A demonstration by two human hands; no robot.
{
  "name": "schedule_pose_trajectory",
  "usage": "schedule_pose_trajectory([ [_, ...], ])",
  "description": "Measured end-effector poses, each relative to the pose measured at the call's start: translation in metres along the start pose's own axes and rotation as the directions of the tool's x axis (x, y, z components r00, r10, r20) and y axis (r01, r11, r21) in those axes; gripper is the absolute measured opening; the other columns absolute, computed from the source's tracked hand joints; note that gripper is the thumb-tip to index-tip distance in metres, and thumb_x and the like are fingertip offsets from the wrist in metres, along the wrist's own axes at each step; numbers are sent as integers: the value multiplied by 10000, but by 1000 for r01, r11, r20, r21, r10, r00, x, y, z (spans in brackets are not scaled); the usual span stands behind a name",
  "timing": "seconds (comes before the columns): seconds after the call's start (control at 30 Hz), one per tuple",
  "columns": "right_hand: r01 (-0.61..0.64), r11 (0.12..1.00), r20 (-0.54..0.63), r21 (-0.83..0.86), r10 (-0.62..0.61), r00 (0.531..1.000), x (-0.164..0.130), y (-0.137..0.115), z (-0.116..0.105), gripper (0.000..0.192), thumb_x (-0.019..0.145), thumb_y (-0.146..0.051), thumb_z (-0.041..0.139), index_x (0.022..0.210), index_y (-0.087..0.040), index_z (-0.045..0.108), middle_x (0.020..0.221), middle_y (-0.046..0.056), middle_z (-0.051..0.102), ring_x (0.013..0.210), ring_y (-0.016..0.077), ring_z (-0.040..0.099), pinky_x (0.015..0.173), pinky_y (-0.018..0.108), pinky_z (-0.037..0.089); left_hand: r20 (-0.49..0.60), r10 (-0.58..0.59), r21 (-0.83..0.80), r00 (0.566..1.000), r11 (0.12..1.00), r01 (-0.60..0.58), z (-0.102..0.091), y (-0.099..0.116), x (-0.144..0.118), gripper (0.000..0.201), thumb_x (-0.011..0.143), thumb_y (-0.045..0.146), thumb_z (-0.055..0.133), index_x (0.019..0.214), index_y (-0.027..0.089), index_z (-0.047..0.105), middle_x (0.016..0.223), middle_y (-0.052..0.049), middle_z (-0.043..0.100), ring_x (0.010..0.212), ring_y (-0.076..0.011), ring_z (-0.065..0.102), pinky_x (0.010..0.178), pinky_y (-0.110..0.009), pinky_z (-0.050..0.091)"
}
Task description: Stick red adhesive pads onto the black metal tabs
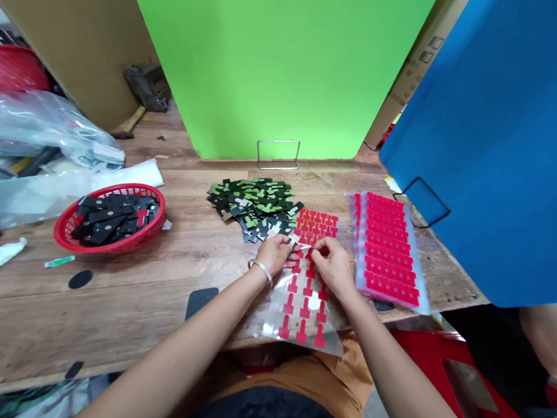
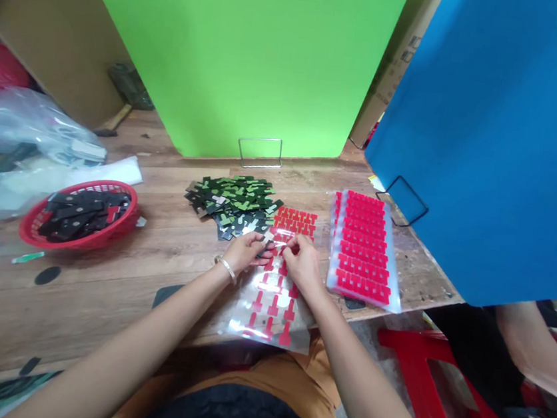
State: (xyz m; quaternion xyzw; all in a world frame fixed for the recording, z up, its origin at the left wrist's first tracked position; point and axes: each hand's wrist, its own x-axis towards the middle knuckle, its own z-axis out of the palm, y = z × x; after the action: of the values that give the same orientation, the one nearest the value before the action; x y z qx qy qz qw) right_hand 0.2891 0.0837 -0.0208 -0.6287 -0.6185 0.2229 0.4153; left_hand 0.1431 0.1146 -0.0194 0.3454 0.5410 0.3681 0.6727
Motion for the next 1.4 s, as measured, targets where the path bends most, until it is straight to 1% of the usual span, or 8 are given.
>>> schedule_pose_trajectory([
  [0.1,-117,963,-64,241,136,989,-1,0,-5,53,704,-234,516,695,-193,483,614,-41,500,562,118,471,558,228,375,18,-6,-15,1000,1000,6,-1,4,0,93,741,92,583,758,135,503,716,-54,665,472,-89,592,467,-211,512],
  [0.2,-180,900,-53,396,218,974,-9,-9,-5,131,669,-271,588,691,-193,485,592,-55,490,525,105,455,515,216,366,66,9,-49,998,999,-6,-6,9,-9,155,704,28,595,813,119,535,747,-68,673,516,-97,615,514,-216,528],
  [0.4,-204,817,69,540,199,978,-40,-47,6,154,659,-227,629,719,-188,492,658,-35,531,587,105,510,543,211,410,151,21,-133,988,991,-1,-23,8,-55,270,668,-9,594,909,111,593,851,-85,677,634,-129,653,596,-208,536],
  [0.5,-202,800,96,564,180,979,-51,-61,16,136,687,-219,604,750,-195,486,705,-22,538,608,108,525,552,217,443,193,24,-145,981,989,4,-27,4,-75,296,655,27,623,939,111,611,850,-77,679,622,-115,639,578,-190,518],
  [0.63,-191,814,84,549,173,981,-59,-68,24,118,716,-235,574,777,-205,478,722,-17,540,605,109,534,526,212,458,206,45,-148,978,989,-14,-28,2,-88,333,634,72,659,962,113,621,821,-64,679,582,-93,610,542,-180,492],
  [0.83,-197,811,76,550,186,980,-63,-67,28,118,725,-232,573,794,-211,480,733,-15,553,582,108,541,510,216,464,190,30,-175,981,985,4,-28,2,-92,368,640,60,636,1002,122,614,814,-54,678,573,-81,595,545,-173,480],
  [1.17,-161,835,61,527,152,986,-66,-67,28,93,740,-196,553,810,-206,494,776,-8,551,582,101,543,533,222,469,219,30,-164,975,986,7,-30,4,-96,369,657,68,616,1021,129,623,807,-50,683,556,-66,572,553,-168,467],
  [1.4,-116,862,18,493,123,992,-67,-67,28,81,738,-182,546,805,-201,505,765,-10,556,603,100,539,552,212,464,224,27,-159,974,987,9,-29,6,-97,378,655,69,624,1030,115,609,846,-59,679,581,-69,570,568,-170,469],
])
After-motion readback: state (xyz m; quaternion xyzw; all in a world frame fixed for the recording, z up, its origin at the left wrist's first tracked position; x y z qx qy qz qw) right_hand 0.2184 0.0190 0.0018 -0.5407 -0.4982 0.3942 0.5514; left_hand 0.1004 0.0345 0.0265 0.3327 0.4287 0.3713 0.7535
